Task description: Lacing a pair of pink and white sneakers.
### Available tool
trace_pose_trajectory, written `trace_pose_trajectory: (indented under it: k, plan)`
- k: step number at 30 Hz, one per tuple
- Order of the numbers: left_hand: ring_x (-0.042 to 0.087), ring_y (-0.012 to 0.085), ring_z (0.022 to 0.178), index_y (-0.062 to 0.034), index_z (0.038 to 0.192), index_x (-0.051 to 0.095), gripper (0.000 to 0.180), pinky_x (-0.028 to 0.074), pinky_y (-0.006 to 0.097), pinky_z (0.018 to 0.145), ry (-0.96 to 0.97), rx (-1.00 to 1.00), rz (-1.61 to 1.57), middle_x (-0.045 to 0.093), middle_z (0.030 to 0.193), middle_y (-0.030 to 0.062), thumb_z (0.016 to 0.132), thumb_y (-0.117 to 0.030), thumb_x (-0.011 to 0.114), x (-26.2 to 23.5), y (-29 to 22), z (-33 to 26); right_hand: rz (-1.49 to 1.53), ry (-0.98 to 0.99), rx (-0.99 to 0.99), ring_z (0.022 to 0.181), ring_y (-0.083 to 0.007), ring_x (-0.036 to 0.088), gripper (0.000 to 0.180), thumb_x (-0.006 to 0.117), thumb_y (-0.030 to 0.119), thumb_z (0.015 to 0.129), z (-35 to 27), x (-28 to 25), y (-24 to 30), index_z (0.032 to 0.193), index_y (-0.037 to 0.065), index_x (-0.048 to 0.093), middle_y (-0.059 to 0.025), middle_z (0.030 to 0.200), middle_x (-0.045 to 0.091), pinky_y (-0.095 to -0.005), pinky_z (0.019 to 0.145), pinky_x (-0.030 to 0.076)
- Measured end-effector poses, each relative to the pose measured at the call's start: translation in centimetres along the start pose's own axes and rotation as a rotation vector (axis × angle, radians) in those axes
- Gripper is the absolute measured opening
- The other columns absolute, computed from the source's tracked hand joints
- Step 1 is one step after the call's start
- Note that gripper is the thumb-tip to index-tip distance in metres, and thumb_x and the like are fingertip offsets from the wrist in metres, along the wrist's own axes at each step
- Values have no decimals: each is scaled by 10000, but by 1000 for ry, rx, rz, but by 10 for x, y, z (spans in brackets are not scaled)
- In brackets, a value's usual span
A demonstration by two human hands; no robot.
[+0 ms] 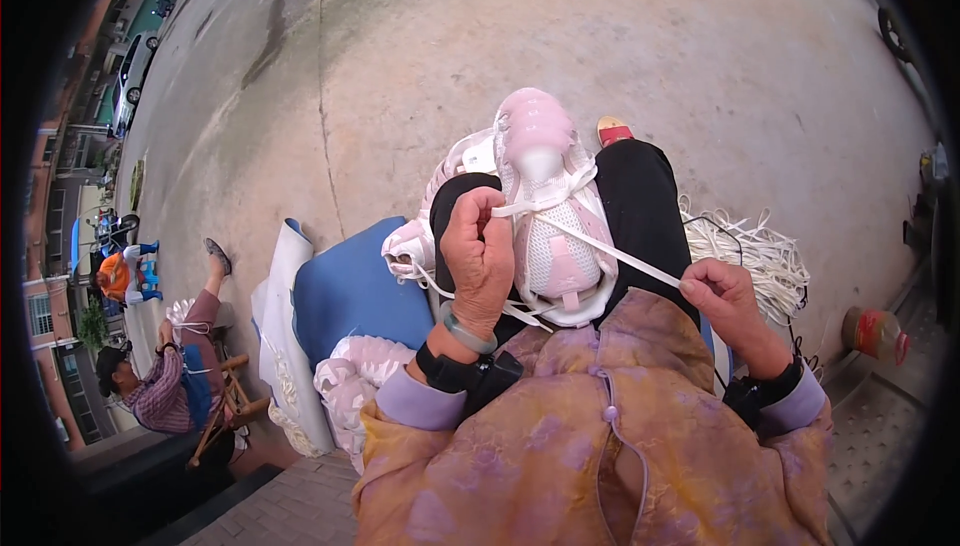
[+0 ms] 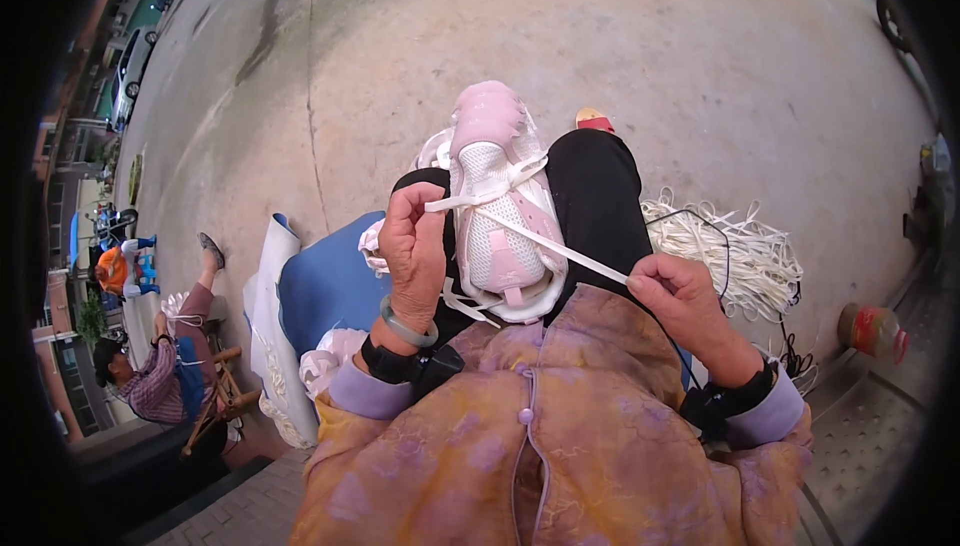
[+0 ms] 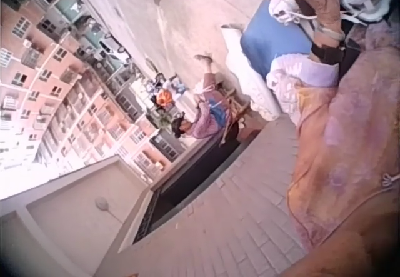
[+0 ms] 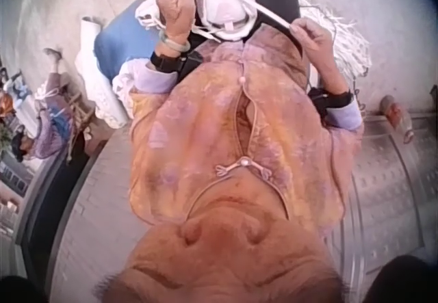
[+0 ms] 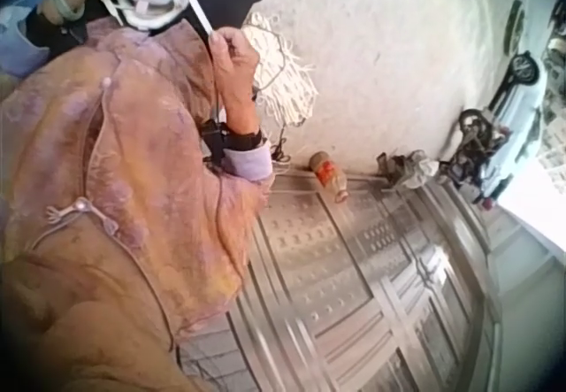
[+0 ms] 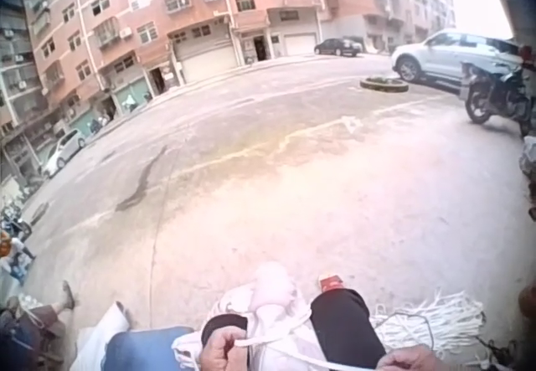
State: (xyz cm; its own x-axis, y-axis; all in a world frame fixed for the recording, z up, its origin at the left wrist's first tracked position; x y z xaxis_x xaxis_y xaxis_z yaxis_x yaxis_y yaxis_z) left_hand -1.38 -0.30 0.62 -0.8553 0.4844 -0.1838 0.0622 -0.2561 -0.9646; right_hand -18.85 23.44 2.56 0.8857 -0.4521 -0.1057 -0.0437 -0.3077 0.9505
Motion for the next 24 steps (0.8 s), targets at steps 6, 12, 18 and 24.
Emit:
trace_pose_trajectory:
  k: [6,12,18,24]
  plan:
    - [509,210,697,-9,916,565,187,430,302,641,122,56,258,545,782,87,739,47,537,11,-3,-10,-35,-79,243,623,-21,421,152,642,150,858,-63,-81,-94,774,29,605,67,674,505,-188,533,338]
    - [497,96,721,9,970,572,192,432,217,662,114,78,308,547,820,30,785,30,524,6,-5,-4,-424,98,14,694,-115,510,189,657,146,813,-13,-55,-57,890,-13,591,-40,749,556,-261,617,427]
    - [496,334,1000,-31,1054,504,337,362,397,863,153,247,518,538,1039,145,738,-92,605,24,-29,14,-676,-65,-570,804,-290,574,569,709,254,698,71,20,36,1175,40,485,-126,936,558,-377,693,453]
    - [583,167,840,-38,963,563,140,452,291,773,-22,-329,-260,605,882,68,843,-101,597,-6,-10,63,-96,81,-303,652,-100,541,231,621,188,854,151,65,51,1023,32,595,-25,782,565,-222,587,431]
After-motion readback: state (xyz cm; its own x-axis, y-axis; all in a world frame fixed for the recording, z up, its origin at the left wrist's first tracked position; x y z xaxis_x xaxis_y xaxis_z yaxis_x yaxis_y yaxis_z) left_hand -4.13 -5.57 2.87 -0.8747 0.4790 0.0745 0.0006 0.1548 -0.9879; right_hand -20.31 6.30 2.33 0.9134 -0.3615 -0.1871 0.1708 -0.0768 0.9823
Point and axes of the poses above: each hand's wrist, its own z-axis towards the middle knuckle, its own x-axis out of the palm, y = z × x, the point moved 2 cm from there along z, towards the middle knuckle
